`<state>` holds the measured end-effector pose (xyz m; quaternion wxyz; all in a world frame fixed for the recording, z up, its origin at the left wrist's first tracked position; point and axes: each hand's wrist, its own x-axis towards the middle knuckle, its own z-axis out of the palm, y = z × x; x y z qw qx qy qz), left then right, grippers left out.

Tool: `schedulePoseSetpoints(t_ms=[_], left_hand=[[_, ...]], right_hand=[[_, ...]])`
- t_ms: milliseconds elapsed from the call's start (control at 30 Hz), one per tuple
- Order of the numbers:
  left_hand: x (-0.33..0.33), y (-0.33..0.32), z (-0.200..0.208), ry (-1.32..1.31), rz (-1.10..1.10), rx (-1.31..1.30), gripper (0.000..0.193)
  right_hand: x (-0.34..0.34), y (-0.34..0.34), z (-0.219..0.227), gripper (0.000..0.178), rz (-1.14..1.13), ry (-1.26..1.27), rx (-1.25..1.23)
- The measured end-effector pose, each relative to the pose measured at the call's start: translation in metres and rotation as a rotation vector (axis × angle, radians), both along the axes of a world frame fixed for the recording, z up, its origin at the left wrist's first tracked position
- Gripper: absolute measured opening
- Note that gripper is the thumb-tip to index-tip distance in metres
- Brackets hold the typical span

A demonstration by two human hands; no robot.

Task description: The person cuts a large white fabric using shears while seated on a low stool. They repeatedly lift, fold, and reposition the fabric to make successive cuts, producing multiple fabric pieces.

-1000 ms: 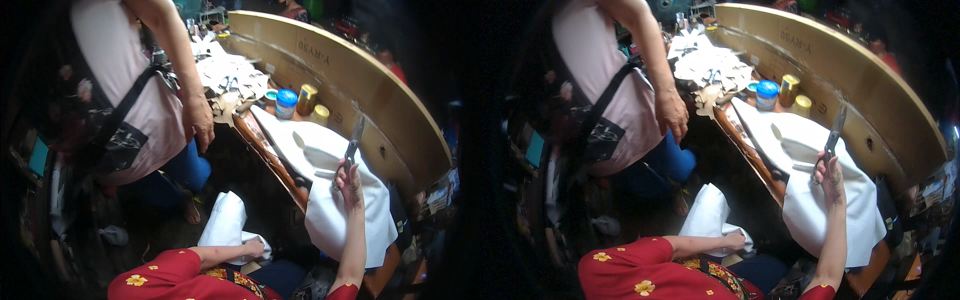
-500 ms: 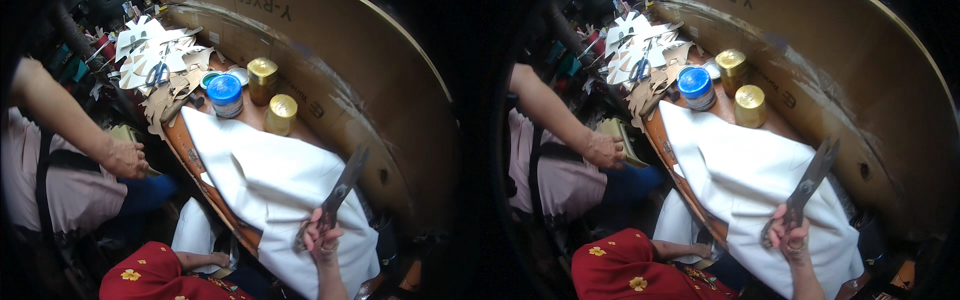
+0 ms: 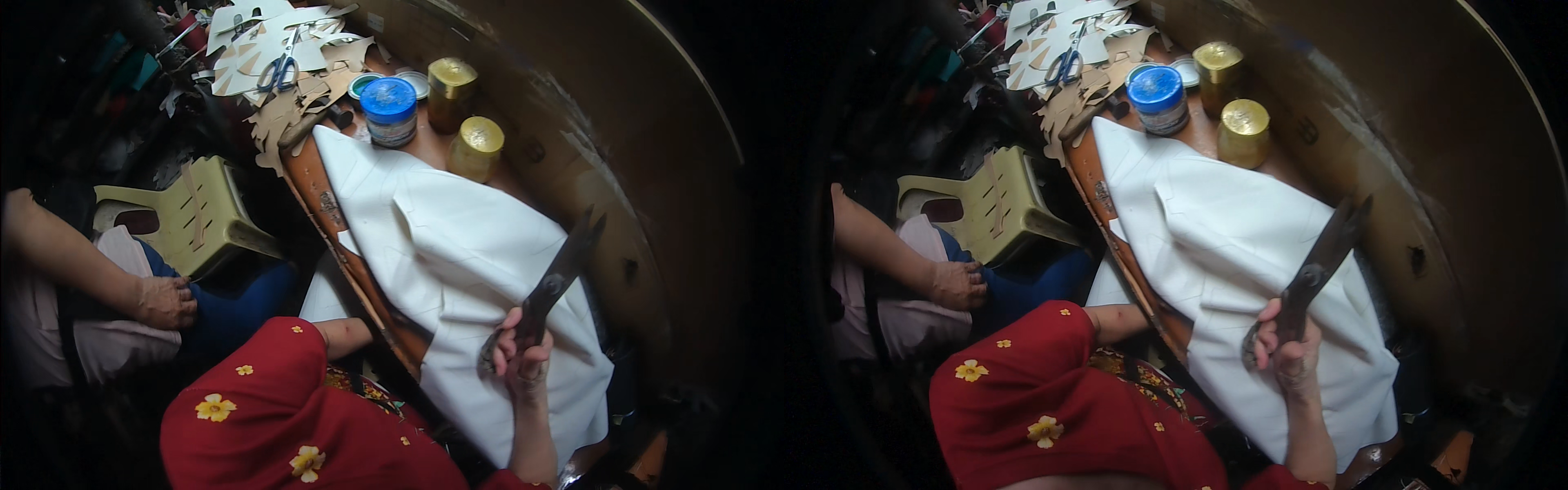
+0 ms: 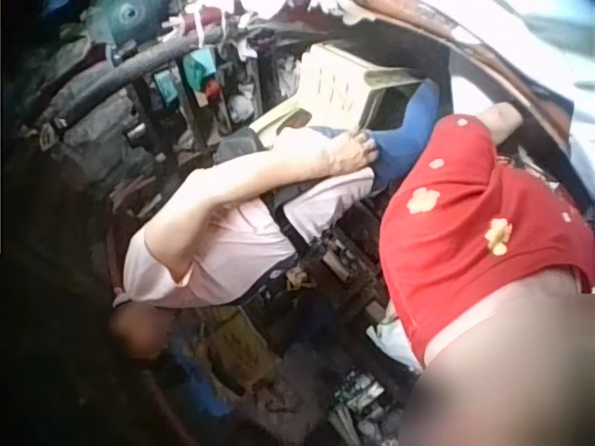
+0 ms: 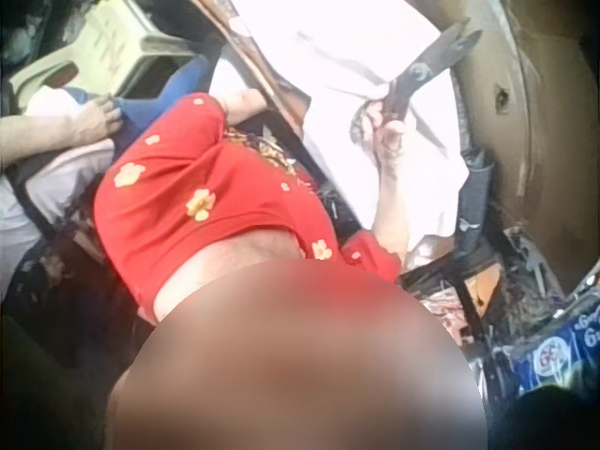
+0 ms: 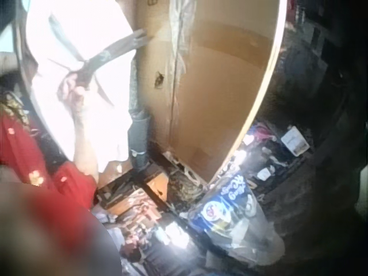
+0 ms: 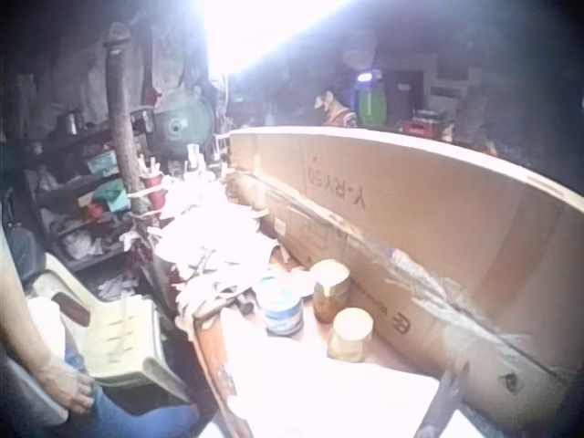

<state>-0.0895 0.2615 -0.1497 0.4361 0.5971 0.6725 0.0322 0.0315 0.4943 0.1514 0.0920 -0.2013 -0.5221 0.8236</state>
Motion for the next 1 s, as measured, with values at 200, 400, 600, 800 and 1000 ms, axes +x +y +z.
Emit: schedulePoseSetpoints(t_ms=[200, 400, 600, 800, 1000], left_hand=[[0.002, -0.011, 0.059, 0.020, 0.143, 0.728, 0.024], [-0.034, -0.041, 0.245, -0.244, 0.359, 0.162, 0.034], [-0.100, -0.066, 0.384, -0.628, 0.647, 0.627, 0.016], [-0.120, -0.073, 0.422, -0.317, 0.281, 1.548, 0.006], [-0.107, -0.094, 0.381, -0.354, 0.443, 1.412, 0.006]], right_hand=[[-0.007, -0.005, -0.005, 0.085, -0.003, 0.104, 0.124], [-0.008, -0.012, 0.001, 0.082, -0.016, 0.119, 0.241], [-0.007, -0.013, 0.003, 0.068, -0.001, 0.178, 0.240], [-0.007, -0.012, 0.000, 0.067, 0.020, 0.197, 0.319], [-0.008, -0.007, -0.005, 0.068, 0.026, 0.226, 0.306]])
